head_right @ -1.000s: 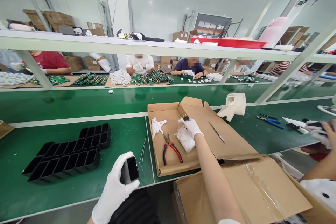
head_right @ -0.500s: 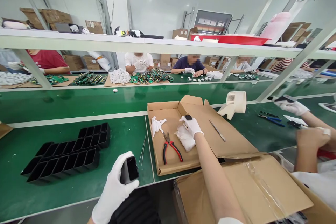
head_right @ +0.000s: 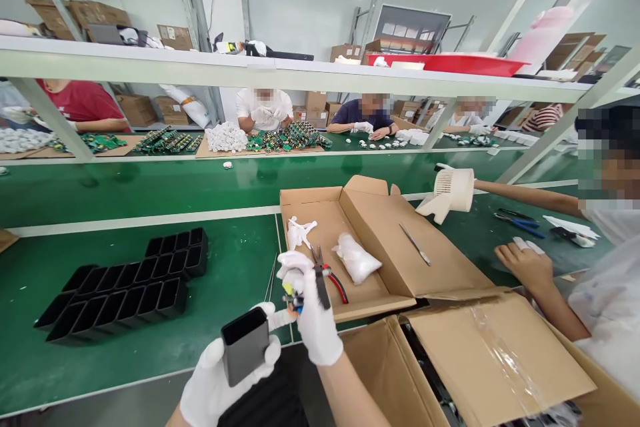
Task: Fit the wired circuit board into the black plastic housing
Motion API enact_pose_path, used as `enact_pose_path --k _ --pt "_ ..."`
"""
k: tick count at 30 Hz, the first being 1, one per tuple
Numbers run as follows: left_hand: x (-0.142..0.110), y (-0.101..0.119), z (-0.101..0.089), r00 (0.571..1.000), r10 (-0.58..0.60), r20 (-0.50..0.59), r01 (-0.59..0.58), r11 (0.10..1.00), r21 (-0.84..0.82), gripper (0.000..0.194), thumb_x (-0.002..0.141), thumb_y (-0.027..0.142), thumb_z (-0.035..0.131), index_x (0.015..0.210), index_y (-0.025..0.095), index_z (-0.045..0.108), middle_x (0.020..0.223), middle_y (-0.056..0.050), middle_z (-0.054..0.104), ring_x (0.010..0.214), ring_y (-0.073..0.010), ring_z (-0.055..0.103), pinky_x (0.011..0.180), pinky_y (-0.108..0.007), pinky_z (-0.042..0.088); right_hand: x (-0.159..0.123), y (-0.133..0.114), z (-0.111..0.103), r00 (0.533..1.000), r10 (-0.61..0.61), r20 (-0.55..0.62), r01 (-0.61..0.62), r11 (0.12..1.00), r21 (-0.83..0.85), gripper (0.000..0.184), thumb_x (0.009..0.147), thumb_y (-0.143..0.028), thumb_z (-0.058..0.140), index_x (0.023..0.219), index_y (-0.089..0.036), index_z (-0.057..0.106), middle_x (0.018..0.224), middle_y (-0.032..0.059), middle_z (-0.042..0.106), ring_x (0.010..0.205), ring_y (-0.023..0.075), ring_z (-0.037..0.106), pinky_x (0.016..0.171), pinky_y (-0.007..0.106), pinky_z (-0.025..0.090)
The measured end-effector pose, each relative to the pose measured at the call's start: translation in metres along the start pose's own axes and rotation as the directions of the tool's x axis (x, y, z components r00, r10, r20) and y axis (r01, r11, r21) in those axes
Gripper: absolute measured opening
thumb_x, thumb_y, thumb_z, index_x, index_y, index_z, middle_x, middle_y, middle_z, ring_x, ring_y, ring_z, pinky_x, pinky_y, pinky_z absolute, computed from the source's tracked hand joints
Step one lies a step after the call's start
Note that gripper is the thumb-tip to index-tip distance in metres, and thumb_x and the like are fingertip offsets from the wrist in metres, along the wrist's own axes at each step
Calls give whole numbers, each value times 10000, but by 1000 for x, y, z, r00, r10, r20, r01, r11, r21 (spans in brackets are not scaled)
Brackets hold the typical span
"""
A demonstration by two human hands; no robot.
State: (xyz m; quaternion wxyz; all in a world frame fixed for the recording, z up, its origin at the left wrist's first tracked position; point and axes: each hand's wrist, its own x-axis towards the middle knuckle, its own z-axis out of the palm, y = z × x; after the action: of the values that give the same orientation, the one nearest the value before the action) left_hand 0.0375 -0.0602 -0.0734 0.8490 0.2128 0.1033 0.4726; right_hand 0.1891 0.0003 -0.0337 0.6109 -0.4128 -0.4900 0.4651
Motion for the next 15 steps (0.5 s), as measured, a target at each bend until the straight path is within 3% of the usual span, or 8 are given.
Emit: enact_pose_path --k 3,6,10,13,15 --pt "-8 -4 -2 999 -31 17 32 996 -89 590 724 460 682 1239 186 596 1034 -113 649 928 -202 596 789 -271 447 -25 15 -3 988 -64 142 69 997 -35 451 921 -571 372 1074 -249 648 1099 58 631 1102 216 544 1009 388 422" --pt "-15 -1 -2 1000 0 15 0 998 -57 607 683 471 723 1212 196 613 1019 -101 648 914 -195 592 766 -257 441 -40 17 -18 962 45 268 -43 999 -15 426 861 -539 537 1180 -269 622 1148 61 633 1076 233 568 976 411 463" --pt "-14 6 0 990 99 104 -120 967 225 709 609 565 765 1180 177 605 857 -65 618 694 -131 534 628 -231 401 -50 2 -26 912 115 393 -130 991 12 464 843 -446 621 1288 -336 553 1315 53 548 1149 231 553 1025 402 431" --pt "-8 11 2 967 79 241 -173 901 399 744 563 654 752 1111 173 605 851 -49 565 629 -102 490 582 -222 367 -53 0 -20 876 121 467 -228 957 179 685 755 -496 708 1374 -392 434 1431 54 440 1230 278 508 1047 460 399" --pt "-7 16 5 950 60 307 -199 873 445 761 526 672 761 1086 181 606 878 -45 553 658 -113 504 626 -239 395 -53 5 -16 880 126 458 -288 909 302 830 644 -552 771 1377 -358 434 1374 100 506 1173 309 555 998 486 436"
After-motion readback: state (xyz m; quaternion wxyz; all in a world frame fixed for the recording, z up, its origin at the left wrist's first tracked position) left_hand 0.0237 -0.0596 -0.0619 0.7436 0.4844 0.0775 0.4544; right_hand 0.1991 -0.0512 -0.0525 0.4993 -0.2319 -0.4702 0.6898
